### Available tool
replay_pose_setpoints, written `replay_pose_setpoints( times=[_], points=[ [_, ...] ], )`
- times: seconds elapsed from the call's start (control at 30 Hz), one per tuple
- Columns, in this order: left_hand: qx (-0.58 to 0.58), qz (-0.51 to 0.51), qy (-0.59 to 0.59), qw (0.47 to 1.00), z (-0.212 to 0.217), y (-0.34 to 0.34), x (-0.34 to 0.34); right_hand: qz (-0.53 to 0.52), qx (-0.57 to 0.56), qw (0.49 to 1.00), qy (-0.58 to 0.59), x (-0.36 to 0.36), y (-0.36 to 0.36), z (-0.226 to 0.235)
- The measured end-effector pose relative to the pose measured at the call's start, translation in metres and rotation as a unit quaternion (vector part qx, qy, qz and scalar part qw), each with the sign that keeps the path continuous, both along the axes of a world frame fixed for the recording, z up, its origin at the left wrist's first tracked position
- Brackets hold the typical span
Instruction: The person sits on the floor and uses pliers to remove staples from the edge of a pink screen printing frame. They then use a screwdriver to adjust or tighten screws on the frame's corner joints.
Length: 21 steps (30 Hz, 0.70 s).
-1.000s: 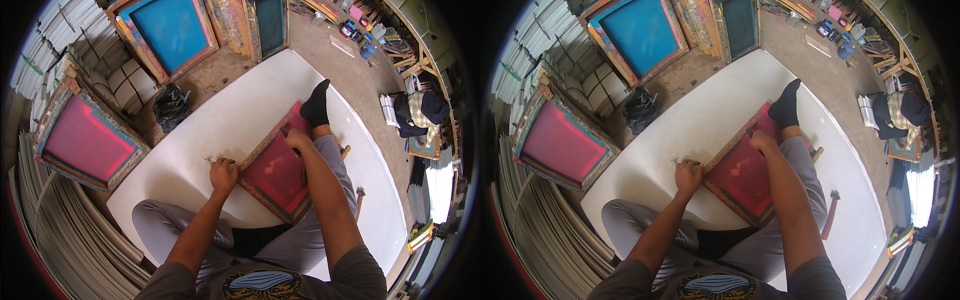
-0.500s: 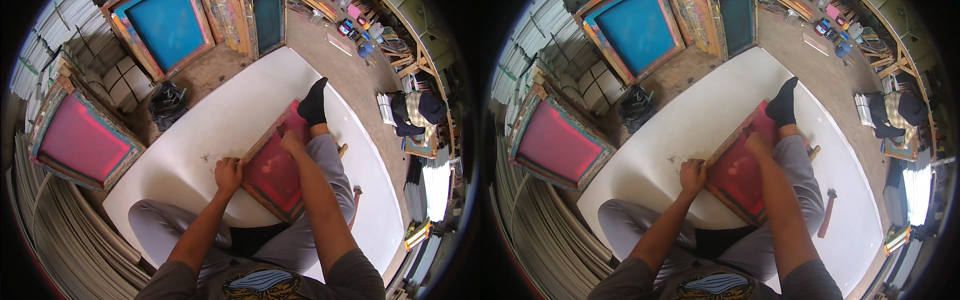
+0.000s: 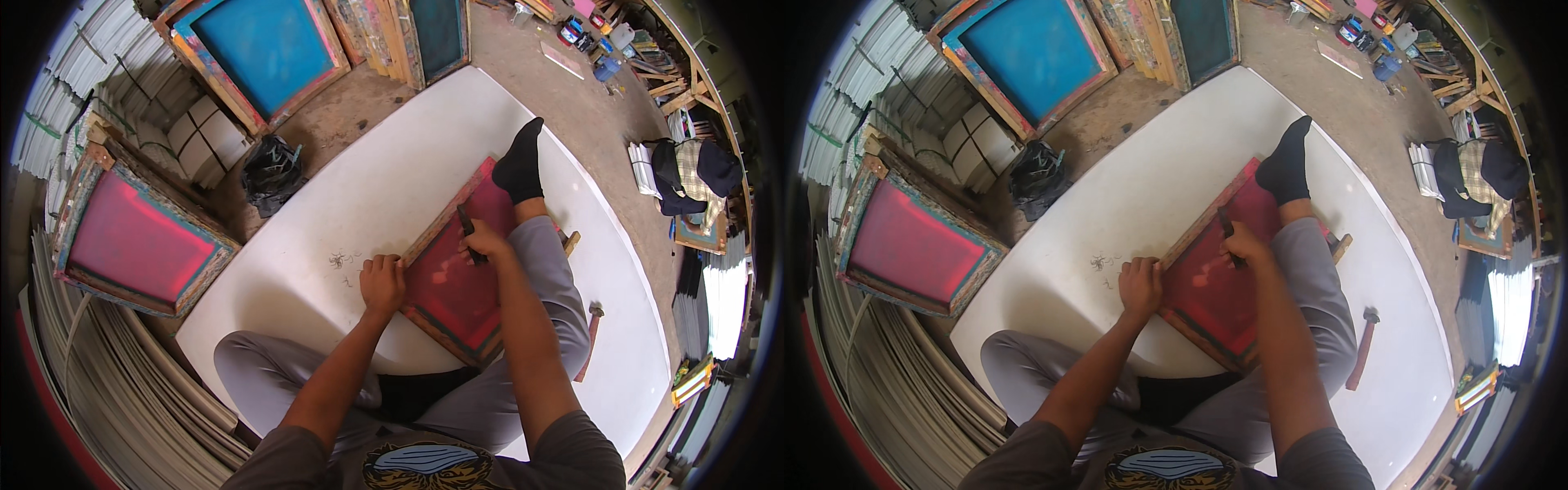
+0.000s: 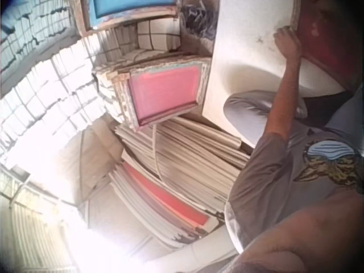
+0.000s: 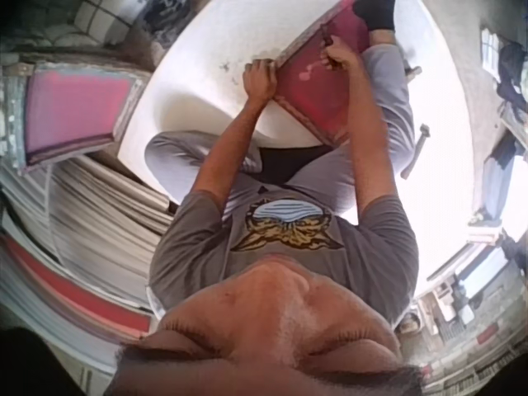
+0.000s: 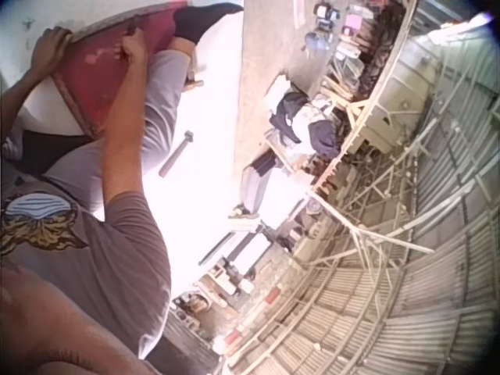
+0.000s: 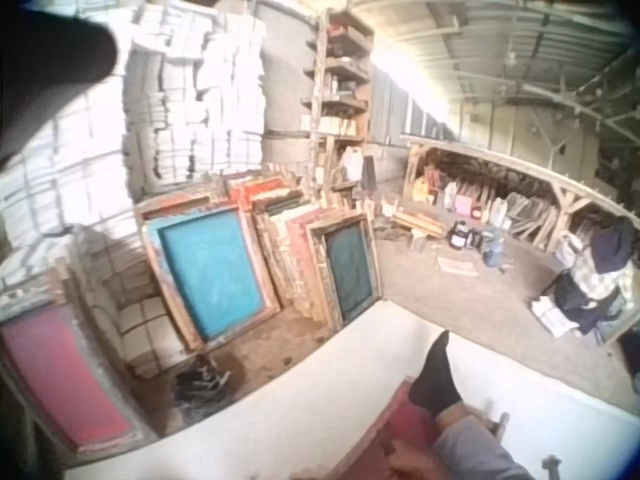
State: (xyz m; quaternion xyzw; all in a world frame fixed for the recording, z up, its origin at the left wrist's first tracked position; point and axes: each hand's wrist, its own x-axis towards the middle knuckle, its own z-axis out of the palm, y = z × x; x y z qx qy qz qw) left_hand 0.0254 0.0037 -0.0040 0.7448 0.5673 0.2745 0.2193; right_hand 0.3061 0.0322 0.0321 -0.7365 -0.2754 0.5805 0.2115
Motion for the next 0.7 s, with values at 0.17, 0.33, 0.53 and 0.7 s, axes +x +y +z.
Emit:
replay_pose_setpoints(
  times=[0.17, 0.33, 0.53, 0.7],
  points=[
    [0.001, -0.003, -0.003, 1.000, 0.002, 0.000, 0.000, 0.090, 0.015, 0.996, 0.005, 0.015, 0.009, 0.010],
    [0.001, -0.002, -0.007, 1.000, 0.000, 0.001, 0.000, 0.165, 0.014, 0.982, -0.095, 0.020, 0.013, 0.010],
    [0.004, 0.000, -0.003, 1.000, -0.002, 0.000, -0.002, 0.211, 0.005, 0.954, -0.213, 0.007, 0.019, 0.028],
    [0.002, 0.000, -0.003, 1.000, -0.001, 0.001, 0.000, 0.059, -0.002, 0.998, 0.002, 0.005, 0.007, 0.019]
  ],
)
